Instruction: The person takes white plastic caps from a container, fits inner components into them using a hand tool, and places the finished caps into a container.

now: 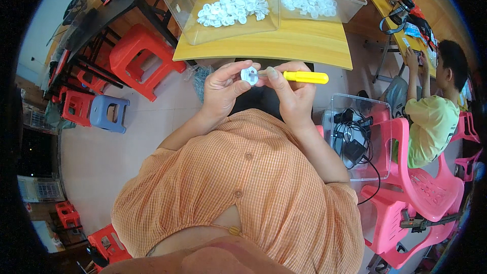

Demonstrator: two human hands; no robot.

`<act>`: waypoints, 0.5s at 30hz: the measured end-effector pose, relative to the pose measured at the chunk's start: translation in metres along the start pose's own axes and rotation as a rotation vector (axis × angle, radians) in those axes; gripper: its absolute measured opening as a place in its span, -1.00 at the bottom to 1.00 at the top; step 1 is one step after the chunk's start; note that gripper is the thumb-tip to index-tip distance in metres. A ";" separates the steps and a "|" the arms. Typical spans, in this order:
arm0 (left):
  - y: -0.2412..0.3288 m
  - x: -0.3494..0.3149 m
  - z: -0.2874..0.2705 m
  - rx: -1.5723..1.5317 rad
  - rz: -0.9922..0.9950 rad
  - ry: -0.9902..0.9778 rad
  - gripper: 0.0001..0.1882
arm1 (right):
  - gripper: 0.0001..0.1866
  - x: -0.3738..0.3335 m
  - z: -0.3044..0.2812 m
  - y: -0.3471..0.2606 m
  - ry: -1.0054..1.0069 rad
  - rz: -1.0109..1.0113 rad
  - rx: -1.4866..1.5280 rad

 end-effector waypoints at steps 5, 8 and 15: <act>-0.006 0.000 0.000 -0.151 -0.106 -0.005 -0.60 | -0.86 0.001 0.001 -0.007 -0.029 -0.024 -0.017; -0.007 0.000 0.000 -0.189 -0.123 -0.004 -0.59 | -0.88 0.001 0.004 -0.012 -0.041 -0.101 0.008; -0.010 0.000 -0.001 -0.168 -0.099 -0.006 -0.56 | -0.86 -0.002 0.007 -0.011 -0.055 -0.114 0.016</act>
Point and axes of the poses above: each hand's wrist, its own x-axis towards the middle knuckle, its own z-axis out of the palm, y = z × x, the point moved 3 cm from there along x, towards the middle knuckle, and after that the axes turned 10 degrees about x, right-handed, at the moved point
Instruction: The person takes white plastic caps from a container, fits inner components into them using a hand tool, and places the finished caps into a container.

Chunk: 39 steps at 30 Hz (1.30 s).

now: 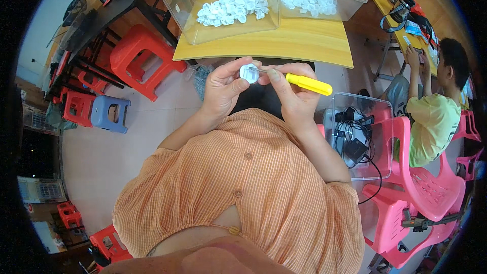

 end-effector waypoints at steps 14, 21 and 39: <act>0.006 -0.003 0.000 0.182 0.061 0.030 -0.54 | -0.88 -0.010 0.013 -0.002 -0.043 -0.134 -0.323; 0.003 -0.002 0.002 0.126 -0.002 0.044 -0.54 | -0.90 -0.007 0.012 -0.003 -0.018 -0.146 -0.296; -0.002 -0.001 -0.002 0.012 0.034 0.012 -0.52 | -0.84 -0.004 0.008 -0.010 0.040 0.213 -0.080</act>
Point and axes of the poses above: each hand's wrist, its own x-axis towards the middle knuckle, its own z-axis out of the palm, y = z × x, the point moved 3 cm from there along x, towards the middle knuckle, and after that the axes turned 10 degrees about x, right-handed, at the moved point
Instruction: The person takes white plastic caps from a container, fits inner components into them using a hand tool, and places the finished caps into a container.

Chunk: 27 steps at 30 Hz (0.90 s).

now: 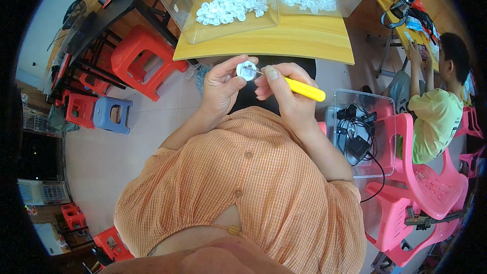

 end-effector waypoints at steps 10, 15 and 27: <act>0.002 -0.001 0.000 0.168 0.002 0.017 -0.55 | -0.93 -0.008 0.010 -0.003 -0.098 -0.446 -0.605; 0.002 -0.001 -0.001 0.203 0.017 0.022 -0.55 | -0.92 -0.008 0.013 -0.007 -0.116 -0.528 -0.646; 0.011 0.000 0.006 0.298 0.046 -0.127 -0.60 | -0.80 -0.009 -0.008 -0.010 -0.042 -0.102 -0.199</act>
Point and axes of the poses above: each hand's wrist, its own x-axis towards the middle knuckle, its own z-axis out of the palm, y = z × x, the point moved 3 cm from there along x, towards the middle knuckle, and after that the axes turned 10 degrees about x, right-handed, at the moved point
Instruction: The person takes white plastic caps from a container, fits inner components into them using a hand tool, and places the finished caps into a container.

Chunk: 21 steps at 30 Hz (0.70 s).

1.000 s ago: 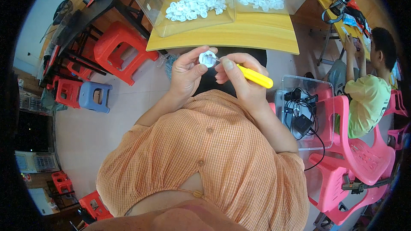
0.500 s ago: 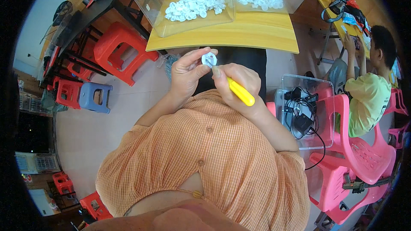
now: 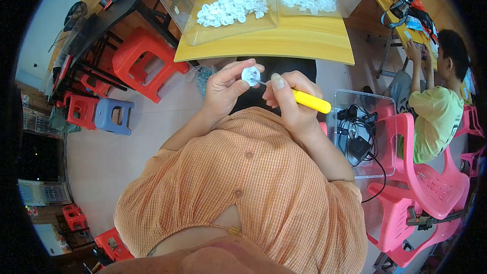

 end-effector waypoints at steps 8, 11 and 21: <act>-0.003 -0.003 0.005 -0.175 -0.061 -0.138 -0.51 | -0.76 0.002 0.002 0.001 -0.003 -0.079 -0.068; -0.001 -0.002 0.009 -0.224 -0.046 -0.129 -0.55 | -0.75 0.003 0.001 0.005 0.034 -0.013 0.008; 0.000 -0.002 0.006 -0.105 -0.006 -0.127 -0.61 | -0.77 0.005 0.003 0.006 0.054 0.082 0.131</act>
Point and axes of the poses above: each hand's wrist, its own x-axis towards the middle knuckle, its own z-axis out of the palm, y = z × x, the point moved 3 cm from there along x, towards the middle knuckle, and after that the axes turned 10 degrees about x, right-handed, at the moved point
